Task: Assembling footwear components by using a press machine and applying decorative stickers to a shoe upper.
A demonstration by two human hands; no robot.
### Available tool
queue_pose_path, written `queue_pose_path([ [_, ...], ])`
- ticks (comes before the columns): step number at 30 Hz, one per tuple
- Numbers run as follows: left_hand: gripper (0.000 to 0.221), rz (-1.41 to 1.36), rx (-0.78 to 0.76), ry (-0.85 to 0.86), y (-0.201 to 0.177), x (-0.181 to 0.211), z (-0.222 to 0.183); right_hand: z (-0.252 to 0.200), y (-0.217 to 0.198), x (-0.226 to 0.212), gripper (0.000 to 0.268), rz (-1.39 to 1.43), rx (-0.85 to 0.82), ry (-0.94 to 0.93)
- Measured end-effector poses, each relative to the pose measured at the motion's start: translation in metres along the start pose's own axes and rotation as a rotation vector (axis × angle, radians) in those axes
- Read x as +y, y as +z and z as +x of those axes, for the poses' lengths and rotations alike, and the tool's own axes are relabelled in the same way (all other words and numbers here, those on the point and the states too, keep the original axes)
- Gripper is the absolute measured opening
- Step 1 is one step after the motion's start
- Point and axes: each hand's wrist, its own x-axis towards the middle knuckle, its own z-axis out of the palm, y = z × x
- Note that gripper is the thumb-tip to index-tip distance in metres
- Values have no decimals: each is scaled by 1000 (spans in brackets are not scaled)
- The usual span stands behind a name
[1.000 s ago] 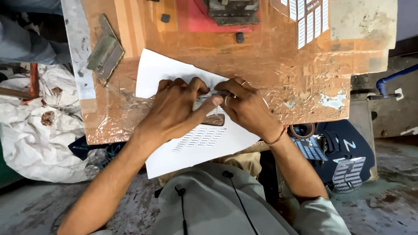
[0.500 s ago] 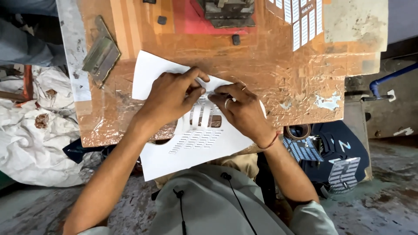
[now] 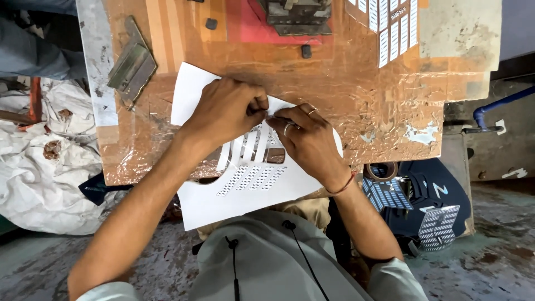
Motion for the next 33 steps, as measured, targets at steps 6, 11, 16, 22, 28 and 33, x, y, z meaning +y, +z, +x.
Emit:
queue_pose_path([
  [6,12,171,-31,8,9,-7,18,1,-1,4,11,-3,-22,6],
  [11,13,127,-97,-38,10,-18,30,4,-5,7,12,55,-4,-28],
  [16,18,22,-36,39,5,-25,27,4,1,12,8,9,-11,-88],
  [22,21,-65,-82,-40,1,-16,25,-26,-1,7,10,-38,46,-154],
  [28,16,-173,-137,36,-1,-28,17,-27,2,1,26,-26,54,-95],
  [33,28,-255,-251,-42,-20,-23,18,-21,-1,-4,21,-9,39,-66],
])
